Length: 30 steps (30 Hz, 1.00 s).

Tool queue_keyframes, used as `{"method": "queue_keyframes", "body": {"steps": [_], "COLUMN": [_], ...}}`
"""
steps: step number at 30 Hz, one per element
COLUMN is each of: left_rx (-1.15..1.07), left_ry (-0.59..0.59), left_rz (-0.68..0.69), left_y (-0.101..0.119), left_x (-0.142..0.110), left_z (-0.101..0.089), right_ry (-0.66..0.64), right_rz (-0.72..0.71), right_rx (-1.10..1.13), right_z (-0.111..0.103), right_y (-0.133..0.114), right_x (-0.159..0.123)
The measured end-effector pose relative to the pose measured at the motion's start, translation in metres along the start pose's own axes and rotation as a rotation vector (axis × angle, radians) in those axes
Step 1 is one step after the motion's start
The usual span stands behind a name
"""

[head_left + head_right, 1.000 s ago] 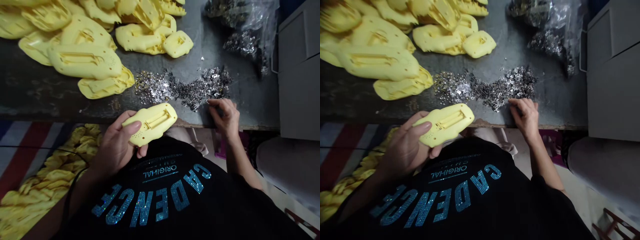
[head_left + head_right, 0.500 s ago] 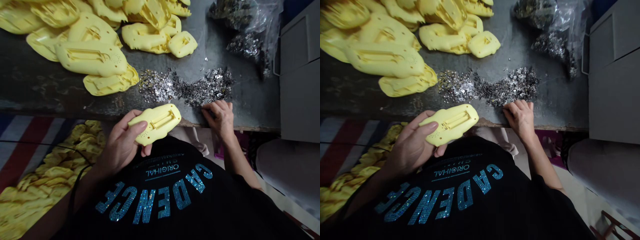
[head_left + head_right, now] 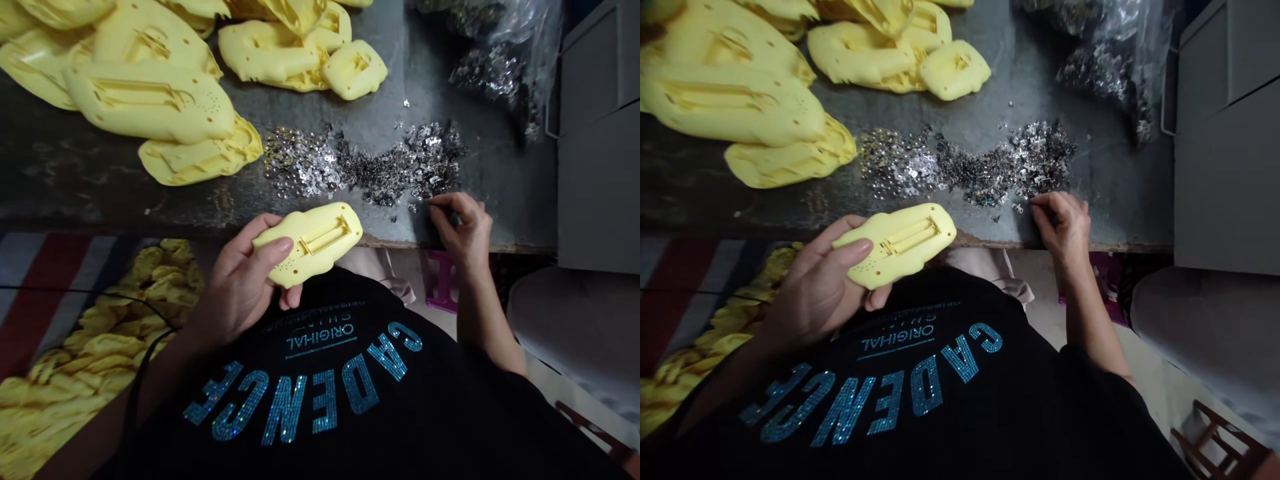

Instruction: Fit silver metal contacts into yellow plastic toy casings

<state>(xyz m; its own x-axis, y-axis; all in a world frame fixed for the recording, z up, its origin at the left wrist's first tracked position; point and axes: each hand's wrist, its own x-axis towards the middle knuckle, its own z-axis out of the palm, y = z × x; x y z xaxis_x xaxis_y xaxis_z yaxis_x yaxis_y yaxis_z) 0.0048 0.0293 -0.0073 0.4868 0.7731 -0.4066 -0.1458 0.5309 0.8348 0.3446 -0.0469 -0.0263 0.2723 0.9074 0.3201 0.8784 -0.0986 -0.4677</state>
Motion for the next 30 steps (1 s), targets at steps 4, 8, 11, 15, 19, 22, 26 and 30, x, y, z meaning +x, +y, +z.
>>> {"method": "queue_keyframes", "body": {"steps": [4,8,11,15,19,22,26,30], "left_rx": [-0.009,0.003,-0.003,-0.002,0.003,0.006,0.006,0.01], "left_ry": [0.003,-0.004,-0.012,-0.013,-0.009,-0.028,-0.028,-0.027], "left_rz": [0.001,0.007,0.029,0.044,0.033,0.035,0.047,0.045], "left_y": [0.0,0.001,0.002,0.003,0.003,0.003,0.003,0.004], "left_x": [0.0,0.0,0.0,0.0,0.0,0.001,0.002,0.0], "left_z": [0.0,0.002,0.003,0.005,0.006,0.007,0.008,0.013], "right_ry": [-0.019,-0.039,-0.047,-0.09,-0.088,-0.061,-0.054,-0.022], "right_rz": [-0.022,-0.058,-0.108,-0.156,-0.137,-0.111,-0.113,-0.164], "right_rx": [0.016,-0.092,-0.169,-0.094,0.03,0.065,0.07,0.142], "right_z": [0.001,0.012,0.019,0.017,0.012,0.012,0.012,0.006], "right_y": [-0.003,-0.008,-0.01,-0.009,-0.006,-0.002,-0.002,-0.024], "right_x": [-0.008,-0.003,0.003,0.002,-0.005,-0.007,-0.005,-0.002]}}
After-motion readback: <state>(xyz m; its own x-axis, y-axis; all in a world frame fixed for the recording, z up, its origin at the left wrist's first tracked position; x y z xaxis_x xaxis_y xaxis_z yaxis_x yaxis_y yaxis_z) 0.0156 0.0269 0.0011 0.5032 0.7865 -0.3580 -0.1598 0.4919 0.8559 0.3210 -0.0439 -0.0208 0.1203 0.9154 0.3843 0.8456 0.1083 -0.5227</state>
